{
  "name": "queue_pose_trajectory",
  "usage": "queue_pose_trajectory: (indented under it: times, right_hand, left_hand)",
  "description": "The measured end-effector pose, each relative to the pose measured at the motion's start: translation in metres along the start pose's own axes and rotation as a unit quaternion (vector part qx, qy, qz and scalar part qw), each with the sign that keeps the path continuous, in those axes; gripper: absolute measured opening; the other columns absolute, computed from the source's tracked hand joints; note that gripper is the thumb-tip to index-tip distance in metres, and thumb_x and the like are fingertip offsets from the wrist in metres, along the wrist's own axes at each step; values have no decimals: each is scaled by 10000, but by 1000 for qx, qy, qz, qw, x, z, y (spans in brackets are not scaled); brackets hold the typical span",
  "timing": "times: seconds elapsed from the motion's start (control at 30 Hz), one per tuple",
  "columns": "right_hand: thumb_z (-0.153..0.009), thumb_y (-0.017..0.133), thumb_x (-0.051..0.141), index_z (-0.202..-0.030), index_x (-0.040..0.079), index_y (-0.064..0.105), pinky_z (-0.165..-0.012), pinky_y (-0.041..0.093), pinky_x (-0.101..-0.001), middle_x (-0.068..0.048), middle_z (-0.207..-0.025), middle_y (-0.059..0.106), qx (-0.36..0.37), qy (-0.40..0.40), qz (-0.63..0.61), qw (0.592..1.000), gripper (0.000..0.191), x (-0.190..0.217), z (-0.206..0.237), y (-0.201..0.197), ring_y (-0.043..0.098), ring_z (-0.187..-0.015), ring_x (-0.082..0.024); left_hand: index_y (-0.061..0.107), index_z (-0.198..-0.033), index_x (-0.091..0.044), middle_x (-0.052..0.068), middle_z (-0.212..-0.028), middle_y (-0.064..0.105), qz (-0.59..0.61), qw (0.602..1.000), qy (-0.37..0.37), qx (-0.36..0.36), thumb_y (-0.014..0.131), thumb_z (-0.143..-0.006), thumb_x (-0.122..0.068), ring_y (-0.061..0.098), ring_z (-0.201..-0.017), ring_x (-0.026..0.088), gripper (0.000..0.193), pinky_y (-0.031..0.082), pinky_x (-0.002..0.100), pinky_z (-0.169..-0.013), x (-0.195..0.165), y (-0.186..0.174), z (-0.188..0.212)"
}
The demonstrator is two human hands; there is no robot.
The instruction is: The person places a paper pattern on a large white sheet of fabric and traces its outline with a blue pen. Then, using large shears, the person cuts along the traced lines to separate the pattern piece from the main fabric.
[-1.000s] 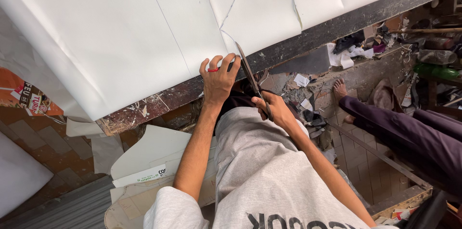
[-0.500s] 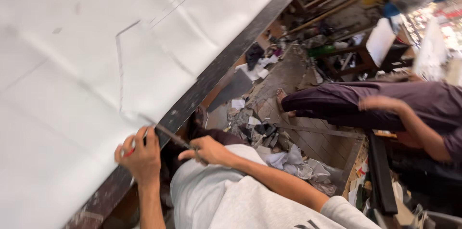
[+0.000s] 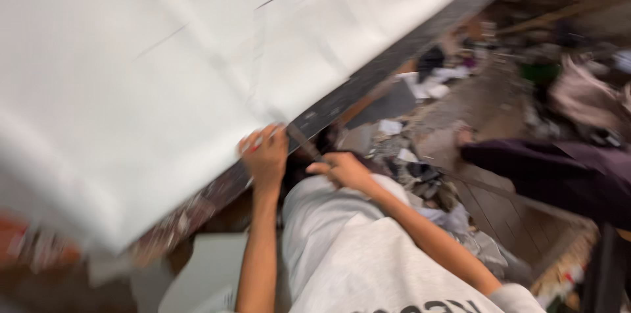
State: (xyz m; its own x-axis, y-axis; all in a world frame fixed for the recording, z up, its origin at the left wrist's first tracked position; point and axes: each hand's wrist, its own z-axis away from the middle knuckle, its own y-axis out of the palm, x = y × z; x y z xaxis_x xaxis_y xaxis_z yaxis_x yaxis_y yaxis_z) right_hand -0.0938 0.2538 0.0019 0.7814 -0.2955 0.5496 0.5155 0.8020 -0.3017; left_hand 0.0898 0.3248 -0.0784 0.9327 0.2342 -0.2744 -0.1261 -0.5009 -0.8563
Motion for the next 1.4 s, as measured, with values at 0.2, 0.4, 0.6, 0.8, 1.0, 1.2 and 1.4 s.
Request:
queue_pose_trajectory:
  times: [0.2,0.4,0.6,0.8,1.0,1.2,1.4]
  right_hand:
    - [-913,665,503,-751,49,629,-451,459,-298,-21,-572,569,40,21,-2,999,484,13,-10,5,567,-471,-128]
    - [-921,594,611,-744,62,604,-453,457,-284,-21,-564,563,51,-2,35,998,578,16,-16,6,574,-468,-131]
    - [-886,529,701,-766,93,617,-442,442,-271,3,-528,545,67,-12,13,998,626,11,-25,14,555,-445,-124]
    - [-861,603,688,-730,85,605,-403,423,-269,7,-498,521,39,1,43,998,617,13,-26,16,534,-417,-121]
    - [-810,667,668,-704,66,647,-368,412,-269,1,-473,521,16,-6,82,996,612,16,-26,14,542,-386,-119]
    - [-807,682,650,-717,58,663,-360,410,-269,-3,-469,520,14,-1,98,995,598,17,-28,10,547,-378,-122]
    - [-810,697,633,-713,59,664,-356,396,-272,-20,-466,514,16,-10,114,993,583,21,-25,5,534,-371,-129]
  left_hand:
    - [665,-1246,-213,-91,-1252,580,35,999,-1,39,746,-964,-276,492,-1178,171,300,369,499,-1071,13,-2,10]
    - [664,-1258,-241,-115,-1264,583,30,999,-17,42,749,-958,-198,485,-1210,161,315,360,493,-1106,17,-1,18]
    - [660,-1270,-253,-122,-1254,582,1,999,-4,41,737,-947,-145,492,-1201,160,349,361,496,-1114,21,1,23]
    - [654,-1281,-263,-127,-1251,585,4,999,-8,50,737,-944,-139,498,-1206,157,368,355,506,-1127,23,3,28]
    - [651,-1272,-285,-132,-1251,584,5,999,-6,47,733,-961,-180,501,-1211,157,338,354,514,-1139,26,9,32]
    - [649,-1280,-275,-123,-1263,586,5,998,-10,56,730,-971,-203,502,-1212,163,327,351,510,-1137,26,9,34]
    - [643,-1286,-272,-119,-1261,577,7,999,-9,53,722,-973,-192,500,-1209,168,333,352,517,-1135,26,10,35]
